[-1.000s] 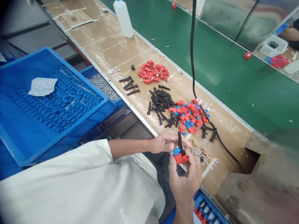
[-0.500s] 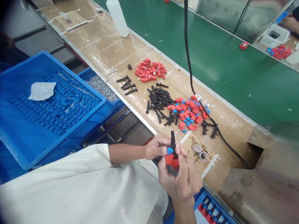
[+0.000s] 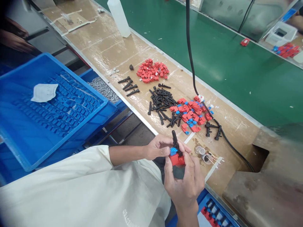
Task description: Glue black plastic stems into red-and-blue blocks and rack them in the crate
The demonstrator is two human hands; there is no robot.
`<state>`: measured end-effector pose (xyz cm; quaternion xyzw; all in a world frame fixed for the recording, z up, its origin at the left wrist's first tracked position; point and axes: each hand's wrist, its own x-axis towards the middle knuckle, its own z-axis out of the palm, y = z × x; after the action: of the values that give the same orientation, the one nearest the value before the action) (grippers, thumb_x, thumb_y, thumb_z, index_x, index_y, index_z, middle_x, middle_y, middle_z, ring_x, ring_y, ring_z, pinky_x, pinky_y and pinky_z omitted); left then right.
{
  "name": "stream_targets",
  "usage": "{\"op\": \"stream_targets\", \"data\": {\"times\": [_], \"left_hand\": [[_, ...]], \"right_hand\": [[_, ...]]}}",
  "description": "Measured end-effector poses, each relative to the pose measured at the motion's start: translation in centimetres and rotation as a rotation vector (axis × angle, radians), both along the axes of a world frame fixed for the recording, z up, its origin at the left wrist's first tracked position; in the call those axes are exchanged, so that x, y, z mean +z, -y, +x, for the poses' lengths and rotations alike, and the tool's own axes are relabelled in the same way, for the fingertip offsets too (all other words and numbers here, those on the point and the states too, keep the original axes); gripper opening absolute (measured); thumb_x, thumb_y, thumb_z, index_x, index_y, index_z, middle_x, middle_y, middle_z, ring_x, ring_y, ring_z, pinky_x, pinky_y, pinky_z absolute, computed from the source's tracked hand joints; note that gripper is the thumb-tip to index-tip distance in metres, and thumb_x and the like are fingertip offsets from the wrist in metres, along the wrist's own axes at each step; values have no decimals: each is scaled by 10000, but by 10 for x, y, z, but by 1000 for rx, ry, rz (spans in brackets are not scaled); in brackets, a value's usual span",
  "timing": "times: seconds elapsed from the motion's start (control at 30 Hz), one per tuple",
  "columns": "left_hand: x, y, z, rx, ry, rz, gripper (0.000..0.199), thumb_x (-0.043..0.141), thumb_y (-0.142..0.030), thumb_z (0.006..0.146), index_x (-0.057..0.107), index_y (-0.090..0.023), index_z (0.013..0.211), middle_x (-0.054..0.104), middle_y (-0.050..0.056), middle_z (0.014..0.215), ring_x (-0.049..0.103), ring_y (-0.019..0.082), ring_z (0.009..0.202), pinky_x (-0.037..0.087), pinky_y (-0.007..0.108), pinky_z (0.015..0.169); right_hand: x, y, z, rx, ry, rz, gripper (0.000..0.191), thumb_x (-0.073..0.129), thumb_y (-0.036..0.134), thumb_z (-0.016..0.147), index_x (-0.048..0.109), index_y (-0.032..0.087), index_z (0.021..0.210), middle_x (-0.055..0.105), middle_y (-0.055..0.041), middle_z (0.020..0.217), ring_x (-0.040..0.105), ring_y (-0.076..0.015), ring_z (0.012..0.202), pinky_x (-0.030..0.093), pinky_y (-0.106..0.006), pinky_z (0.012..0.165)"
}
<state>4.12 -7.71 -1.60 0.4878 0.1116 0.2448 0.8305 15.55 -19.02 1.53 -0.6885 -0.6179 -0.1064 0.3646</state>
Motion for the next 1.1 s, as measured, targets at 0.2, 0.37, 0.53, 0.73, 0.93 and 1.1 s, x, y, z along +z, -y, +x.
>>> {"op": "stream_targets", "data": {"times": [0.2, 0.37, 0.53, 0.73, 0.93, 1.1], "left_hand": [[0, -2, 1, 31, 15, -6, 645, 593, -750, 801, 741, -142, 957, 702, 138, 946, 648, 222, 948, 490, 320, 864], [5, -11, 8, 202, -123, 176, 505, 634, -627, 846, 699, -131, 777, 578, 37, 761, 546, 134, 759, 444, 252, 737], [1, -12, 15, 322, -227, 308, 471, 631, -550, 866, 587, -147, 625, 467, -10, 679, 438, 100, 672, 374, 227, 634], [1, -8, 19, 336, -261, 259, 464, 644, -565, 838, 527, -159, 645, 451, -35, 628, 424, 79, 593, 340, 220, 566], [5, -9, 21, 325, -273, 257, 514, 619, -638, 822, 446, -182, 661, 373, -67, 593, 352, 67, 544, 286, 218, 517], [2, -9, 21, 307, -272, 253, 525, 607, -652, 825, 434, -184, 661, 365, -69, 592, 336, 65, 545, 275, 224, 515]], "right_hand": [[-12, 9, 4, 9, -663, -168, 422, 754, 463, 801, 691, 175, 1102, 725, -148, 1058, 706, -266, 892, 611, -386, 667], [-11, 0, 10, 176, -1366, -330, 403, 619, 532, 886, 678, 156, 1018, 709, -100, 809, 613, -162, 564, 462, -264, 428], [-20, -7, 6, 101, -1426, -306, 377, 537, 559, 927, 609, 193, 984, 694, -74, 779, 618, -167, 566, 454, -267, 440], [-33, 0, -2, -73, -1193, -306, 366, 534, 553, 945, 565, 199, 1032, 677, -82, 885, 664, -198, 715, 518, -329, 582], [-37, 2, 5, -77, -1000, -325, 393, 492, 559, 961, 608, 184, 966, 604, -27, 800, 591, -161, 672, 477, -314, 626], [-39, 1, 2, -102, -1028, -296, 384, 529, 551, 944, 631, 183, 913, 568, -9, 766, 569, -160, 653, 482, -331, 645]]}}
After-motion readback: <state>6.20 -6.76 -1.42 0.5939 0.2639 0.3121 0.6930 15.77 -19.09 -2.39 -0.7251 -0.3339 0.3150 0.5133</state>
